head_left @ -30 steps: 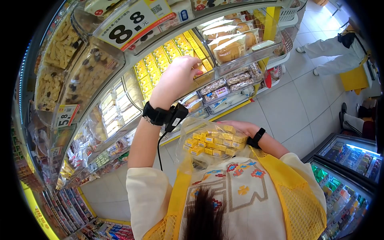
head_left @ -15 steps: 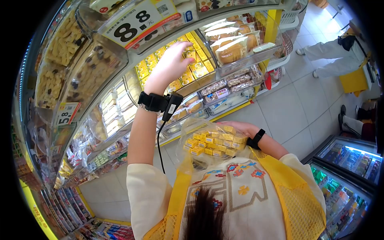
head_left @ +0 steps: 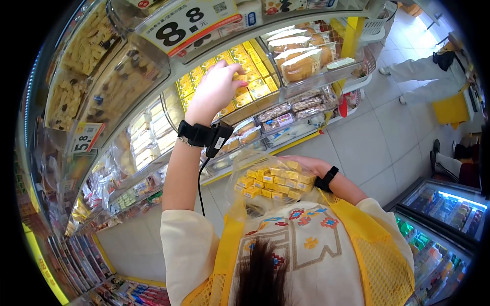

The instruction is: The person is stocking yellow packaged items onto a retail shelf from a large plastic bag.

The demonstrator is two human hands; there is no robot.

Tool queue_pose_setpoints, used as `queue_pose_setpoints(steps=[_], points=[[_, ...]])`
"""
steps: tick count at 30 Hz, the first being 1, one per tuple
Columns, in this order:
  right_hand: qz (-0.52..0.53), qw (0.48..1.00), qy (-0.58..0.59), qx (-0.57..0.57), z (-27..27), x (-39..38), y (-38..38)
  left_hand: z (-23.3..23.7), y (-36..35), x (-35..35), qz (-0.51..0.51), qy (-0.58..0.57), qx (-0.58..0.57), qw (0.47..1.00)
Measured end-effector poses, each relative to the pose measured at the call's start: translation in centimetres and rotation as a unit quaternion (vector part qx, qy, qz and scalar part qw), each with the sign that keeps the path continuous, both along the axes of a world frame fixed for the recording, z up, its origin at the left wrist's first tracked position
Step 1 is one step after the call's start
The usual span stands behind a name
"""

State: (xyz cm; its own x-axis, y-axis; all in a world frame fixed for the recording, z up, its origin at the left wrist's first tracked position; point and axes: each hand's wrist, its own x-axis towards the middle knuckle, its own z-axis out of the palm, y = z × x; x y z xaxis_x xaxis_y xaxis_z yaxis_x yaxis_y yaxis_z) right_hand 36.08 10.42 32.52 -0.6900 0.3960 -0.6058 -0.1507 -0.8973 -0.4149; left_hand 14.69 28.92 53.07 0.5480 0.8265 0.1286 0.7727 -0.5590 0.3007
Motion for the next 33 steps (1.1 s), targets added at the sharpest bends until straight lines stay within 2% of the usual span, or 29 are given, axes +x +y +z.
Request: queue_pose_setpoints(steps=[5, 7, 8, 10, 14, 16, 17, 19, 22, 23, 24, 26, 30, 33], points=[[0.017, 1.0, -0.007, -0.02, 0.4, 0.1, 0.2, -1.1, 0.4, -2.0, 0.002, -0.019, 0.05, 0.999], [0.021, 1.0, -0.008, -0.017, 0.9, 0.1, 0.3, -1.0, 0.3, -2.5, 0.017, 0.045, 0.122, 0.991], [0.017, 1.0, -0.005, -0.014, 1.2, 0.1, 0.2, -0.9, 0.3, -2.7, 0.022, 0.043, 0.122, 0.991], [0.029, 0.999, -0.019, 0.005, 2.3, 0.0, 0.3, -0.2, 0.2, -2.7, -0.007, -0.019, -0.009, 1.0], [0.026, 0.999, -0.004, 0.024, 1.6, -0.2, 0.5, -0.4, -0.1, -2.3, -0.026, -0.052, 0.039, 0.998], [0.026, 0.999, -0.001, 0.02, 1.6, -0.2, 0.5, 0.4, -0.5, -2.0, -0.009, -0.086, -0.081, 0.993], [0.024, 1.0, 0.003, 0.015, 1.7, -0.3, 0.5, 0.3, -0.4, -2.3, -0.007, -0.087, -0.081, 0.993], [0.02, 1.0, -0.002, 0.009, 1.4, -0.3, 0.5, 0.3, -0.1, -3.4, -0.011, -0.07, 0.026, 0.997], [0.022, 1.0, -0.011, -0.007, 2.2, -0.1, 0.6, 1.4, -1.0, -5.9, 0.05, -0.061, 0.027, 0.997], [0.023, 1.0, -0.015, -0.016, 2.8, -0.1, 0.6, 2.0, -1.4, -6.5, 0.062, -0.011, 0.016, 0.998], [0.031, 0.999, -0.016, -0.016, 3.6, -0.2, 0.7, 1.9, -1.6, -7.0, 0.07, -0.013, 0.015, 0.997], [0.006, 0.998, -0.063, -0.022, 4.9, -0.6, 0.8, 2.0, -1.7, -7.8, 0.077, 0.062, -0.077, 0.992], [0.006, 0.995, -0.098, -0.012, 4.4, -0.6, 1.1, 2.4, -3.0, -7.8, 0.065, 0.111, 0.009, 0.992], [0.037, 0.994, -0.098, -0.022, 2.6, -0.2, 1.4, 1.8, -3.0, -8.1, 0.077, 0.114, 0.015, 0.99]])
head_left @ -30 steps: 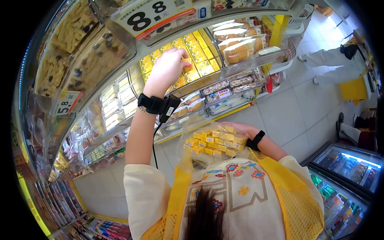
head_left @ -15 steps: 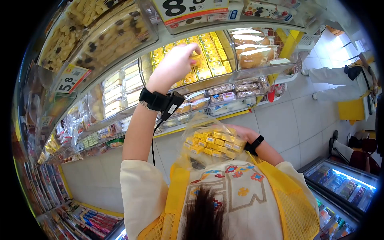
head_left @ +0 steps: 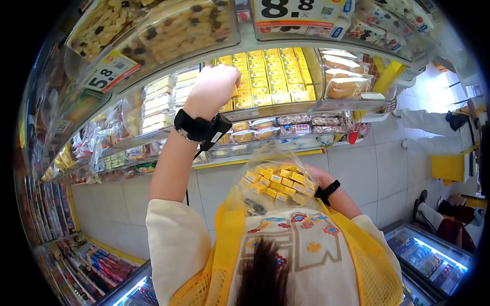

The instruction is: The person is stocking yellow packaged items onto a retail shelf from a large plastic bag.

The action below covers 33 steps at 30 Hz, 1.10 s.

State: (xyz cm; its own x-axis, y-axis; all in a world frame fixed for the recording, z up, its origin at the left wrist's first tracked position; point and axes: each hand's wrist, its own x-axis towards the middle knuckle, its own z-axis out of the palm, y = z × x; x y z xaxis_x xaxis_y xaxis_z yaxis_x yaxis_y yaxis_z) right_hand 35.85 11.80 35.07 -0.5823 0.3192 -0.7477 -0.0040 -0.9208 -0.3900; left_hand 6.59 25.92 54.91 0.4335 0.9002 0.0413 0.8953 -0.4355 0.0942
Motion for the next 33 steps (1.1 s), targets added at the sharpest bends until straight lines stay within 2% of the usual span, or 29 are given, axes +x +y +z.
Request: queue_pose_setpoints(steps=[5, 8, 10, 11, 13, 15, 17, 19, 20, 23, 25, 27, 29, 31, 33], points=[[-0.007, 1.0, 0.025, 0.012, -1.8, 0.5, -0.1, 0.1, -0.6, 0.3, 0.011, 0.028, 0.006, 1.0], [0.004, 0.999, 0.037, 0.014, -2.4, 0.6, 0.2, 0.0, -1.0, 0.6, 0.054, 0.086, -0.018, 0.995], [0.008, 0.999, 0.04, 0.012, -2.6, 0.5, 0.3, 0.0, -2.5, 0.4, -0.01, -0.055, 0.148, 0.987], [0.011, 0.999, 0.043, 0.011, -2.7, 0.5, 0.4, 0.1, -3.2, 0.6, -0.006, -0.054, 0.146, 0.988], [0.018, 0.999, 0.046, -0.002, -0.9, 0.0, 0.7, 3.3, -5.5, 1.9, -0.021, -0.321, 0.075, 0.944], [0.023, 0.999, 0.047, -0.015, -0.8, -0.1, 1.0, 5.8, -9.4, 2.3, -0.003, -0.386, -0.078, 0.919], [0.045, 0.991, 0.087, -0.087, -2.0, 0.0, 1.4, 6.0, -12.4, 2.6, -0.045, -0.368, -0.21, 0.905], [0.061, 0.989, 0.097, -0.089, -1.3, -0.4, 1.7, 4.4, -15.1, 3.2, -0.109, -0.244, -0.232, 0.935], [0.072, 0.987, 0.109, -0.089, -1.0, -0.6, 1.8, 3.1, -16.4, 3.6, -0.086, -0.235, -0.274, 0.928], [0.098, 0.984, 0.129, -0.073, -0.8, -0.9, 2.0, -1.0, -18.3, 4.5, -0.077, -0.234, -0.239, 0.939], [0.108, 0.984, 0.131, -0.059, -0.1, -1.5, 2.1, -0.8, -19.2, 5.0, -0.087, -0.217, -0.255, 0.938], [0.117, 0.983, 0.136, -0.044, -0.1, -2.2, 2.1, -2.1, -20.6, 5.5, -0.098, -0.344, -0.277, 0.892], [0.129, 0.979, 0.146, -0.056, -0.7, -2.7, 2.1, -3.6, -21.7, 5.7, -0.105, -0.336, -0.234, 0.906], [0.145, 0.98, 0.128, -0.051, 0.0, -3.2, 2.1, -4.3, -22.4, 5.8, -0.078, -0.267, -0.15, 0.949], [0.163, 0.98, 0.11, -0.04, 0.4, -3.6, 2.6, -4.3, -22.7, 5.9, -0.053, -0.225, -0.12, 0.965]])
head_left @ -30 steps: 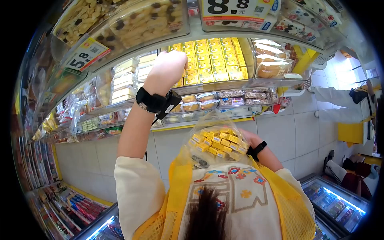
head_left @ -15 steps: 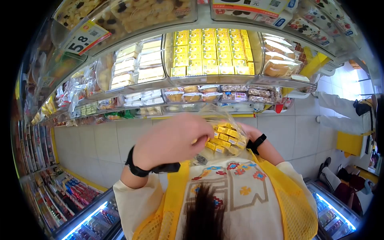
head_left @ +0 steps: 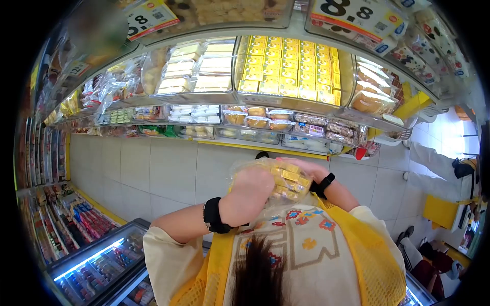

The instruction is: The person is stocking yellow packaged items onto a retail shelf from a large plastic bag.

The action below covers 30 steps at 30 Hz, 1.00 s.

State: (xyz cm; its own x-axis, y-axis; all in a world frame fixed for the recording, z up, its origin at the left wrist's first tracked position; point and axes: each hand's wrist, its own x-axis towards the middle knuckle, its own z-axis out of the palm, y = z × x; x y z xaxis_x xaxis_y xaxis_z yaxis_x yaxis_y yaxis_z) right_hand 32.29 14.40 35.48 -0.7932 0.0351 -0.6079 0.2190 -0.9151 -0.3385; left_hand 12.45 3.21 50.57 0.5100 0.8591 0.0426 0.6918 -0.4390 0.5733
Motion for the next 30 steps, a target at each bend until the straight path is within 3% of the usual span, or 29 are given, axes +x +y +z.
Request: queue_pose_setpoints(steps=[2, 5, 7, 8, 10, 13, 18, 21, 24, 26, 27, 29, 30], points=[[0.027, 0.998, -0.019, 0.053, 0.1, -0.2, 0.2, 0.0, 0.2, -0.4, 0.023, 0.047, 0.024, 0.998], [0.031, 0.998, -0.014, 0.044, -0.4, -0.5, 0.4, -0.2, 0.4, -1.0, 0.012, 0.087, -0.005, 0.996], [0.022, 0.997, -0.022, 0.074, -0.1, -0.4, 0.8, -0.5, 0.5, -1.0, 0.052, 0.033, 0.117, 0.991], [0.017, 0.997, -0.036, 0.062, -0.2, -0.3, 1.0, -0.5, 0.8, -1.0, 0.05, 0.03, 0.121, 0.991], [0.01, 0.997, -0.05, 0.055, -1.1, -0.4, 1.5, -0.3, 1.3, -0.8, 0.024, 0.119, 0.049, 0.991], [0.046, 0.998, -0.032, -0.001, -2.0, -0.3, 2.4, -0.5, 1.8, -1.5, 0.023, 0.076, 0.064, 0.995], [0.026, 0.998, -0.049, 0.033, 0.3, -0.3, 3.0, 0.0, 3.2, -2.3, 0.006, 0.007, 0.055, 0.998], [0.008, 0.996, -0.068, 0.062, 0.7, 0.8, 3.6, 1.8, 4.8, -2.5, -0.028, -0.02, -0.026, 0.999], [0.005, 0.996, -0.056, 0.068, 0.1, 2.4, 4.4, 5.9, 6.0, -2.2, -0.011, 0.053, -0.113, 0.992], [0.013, 0.996, -0.043, 0.075, -0.2, 3.4, 5.7, 8.5, 6.6, -2.0, 0.115, -0.034, -0.083, 0.989], [0.02, 0.996, -0.037, 0.08, -0.5, 4.1, 6.5, 8.6, 7.0, -1.9, 0.125, -0.032, -0.078, 0.989], [0.04, 0.995, -0.021, 0.091, -1.0, 5.5, 7.9, 8.6, 7.3, -1.3, 0.247, -0.207, -0.032, 0.946], [0.051, 0.994, -0.012, 0.097, -1.4, 6.4, 8.6, 8.7, 7.9, -1.1, 0.29, -0.258, -0.063, 0.919]])
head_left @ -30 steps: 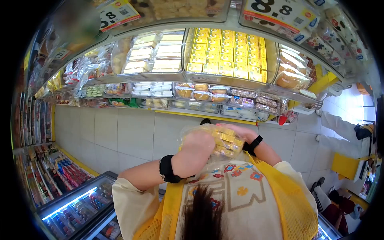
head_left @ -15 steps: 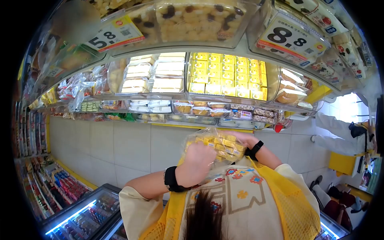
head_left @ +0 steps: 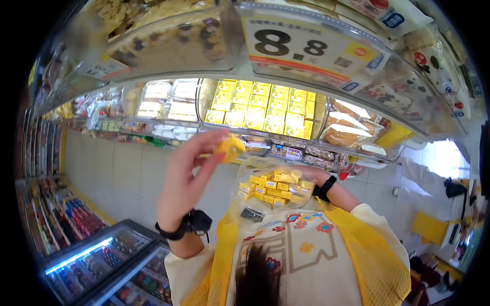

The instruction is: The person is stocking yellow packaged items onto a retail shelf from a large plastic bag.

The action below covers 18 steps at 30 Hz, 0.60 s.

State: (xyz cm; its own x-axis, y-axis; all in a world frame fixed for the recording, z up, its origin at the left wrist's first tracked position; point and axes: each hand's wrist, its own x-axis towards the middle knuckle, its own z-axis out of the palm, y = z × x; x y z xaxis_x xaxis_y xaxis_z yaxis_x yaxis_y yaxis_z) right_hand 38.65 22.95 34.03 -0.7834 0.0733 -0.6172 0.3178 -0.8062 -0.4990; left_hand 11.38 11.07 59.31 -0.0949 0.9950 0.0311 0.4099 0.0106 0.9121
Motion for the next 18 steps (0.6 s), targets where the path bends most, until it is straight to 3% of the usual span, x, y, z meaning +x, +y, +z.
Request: queue_pose_setpoints(steps=[2, 6, 7, 8, 11, 16, 18], points=[[0.028, 0.999, 0.029, 0.018, -1.2, 1.8, 0.9, -1.2, 1.4, 0.6, 0.037, -0.109, -0.021, 0.993], [0.093, 0.988, 0.106, 0.06, -1.1, 4.0, 1.7, -2.8, 3.0, 2.9, 0.084, -0.175, -0.017, 0.981], [0.098, 0.994, 0.023, -0.038, 2.4, 3.2, 1.8, -3.2, 3.4, 3.4, 0.082, -0.19, -0.014, 0.978], [0.107, 0.993, 0.024, -0.041, 2.6, 3.7, 1.8, -3.3, 3.5, 3.8, 0.078, -0.203, -0.007, 0.976], [0.118, 0.99, 0.029, -0.078, 0.6, 4.2, 2.2, -2.8, 3.7, 4.6, 0.082, -0.195, -0.026, 0.977], [0.122, 0.99, 0.006, -0.065, 1.7, 4.0, 2.5, -3.6, 6.1, 3.5, 0.083, -0.204, -0.021, 0.975], [0.117, 0.991, -0.002, -0.058, 1.1, 4.3, 3.1, -3.6, 8.0, 3.0, 0.125, -0.114, -0.018, 0.986]])
